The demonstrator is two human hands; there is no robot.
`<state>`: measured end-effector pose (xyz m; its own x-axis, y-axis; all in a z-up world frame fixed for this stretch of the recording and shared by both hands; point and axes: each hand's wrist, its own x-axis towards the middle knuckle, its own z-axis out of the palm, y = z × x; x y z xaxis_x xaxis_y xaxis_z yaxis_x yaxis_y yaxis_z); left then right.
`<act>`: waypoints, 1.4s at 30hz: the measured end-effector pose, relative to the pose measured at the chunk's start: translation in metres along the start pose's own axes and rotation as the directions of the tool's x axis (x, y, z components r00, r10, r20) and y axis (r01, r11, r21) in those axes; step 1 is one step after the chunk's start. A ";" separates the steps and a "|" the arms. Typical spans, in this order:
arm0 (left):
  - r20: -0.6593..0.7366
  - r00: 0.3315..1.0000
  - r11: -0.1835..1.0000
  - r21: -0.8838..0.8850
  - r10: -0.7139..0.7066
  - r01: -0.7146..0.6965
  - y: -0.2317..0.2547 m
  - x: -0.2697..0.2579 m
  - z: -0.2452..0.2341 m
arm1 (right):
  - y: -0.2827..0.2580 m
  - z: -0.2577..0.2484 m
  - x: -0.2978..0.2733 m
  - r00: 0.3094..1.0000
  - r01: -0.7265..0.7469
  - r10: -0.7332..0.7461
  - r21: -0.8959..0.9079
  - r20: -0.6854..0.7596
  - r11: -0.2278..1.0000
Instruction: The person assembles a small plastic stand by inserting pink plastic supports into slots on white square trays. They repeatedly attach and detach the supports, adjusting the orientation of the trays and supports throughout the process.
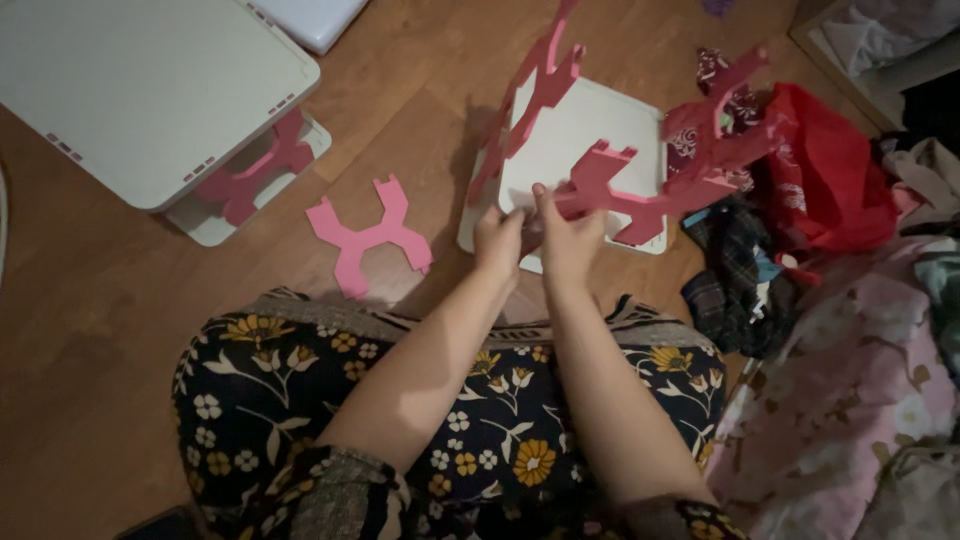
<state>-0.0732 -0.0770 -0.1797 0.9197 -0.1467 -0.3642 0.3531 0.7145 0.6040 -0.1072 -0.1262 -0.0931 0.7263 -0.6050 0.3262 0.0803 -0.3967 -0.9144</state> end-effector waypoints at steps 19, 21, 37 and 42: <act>0.076 0.988 0.985 0.118 -0.135 0.125 0.032 -0.019 -0.004 | -0.084 -0.014 0.069 0.988 0.074 0.014 0.546 -0.155 0.834; 0.095 0.988 0.985 0.137 -0.118 0.105 0.043 -0.008 0.004 | -0.100 -0.025 0.069 0.984 0.056 0.058 0.604 -0.168 0.795; 0.054 0.936 0.866 0.402 -0.348 0.298 0.075 0.000 -0.028 | 0.146 0.013 -0.036 0.378 -0.926 0.866 0.143 0.328 0.350; 0.265 0.878 0.683 0.725 -0.398 0.091 0.060 0.003 -0.052 | 0.174 0.024 -0.053 0.296 -0.944 0.871 -0.020 0.393 0.330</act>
<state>-0.0580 0.0010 -0.1812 0.7123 -0.5947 -0.3727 0.4492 -0.0217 0.8932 -0.1149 -0.1466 -0.2749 0.5532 -0.2534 -0.7936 -0.6727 0.4259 -0.6050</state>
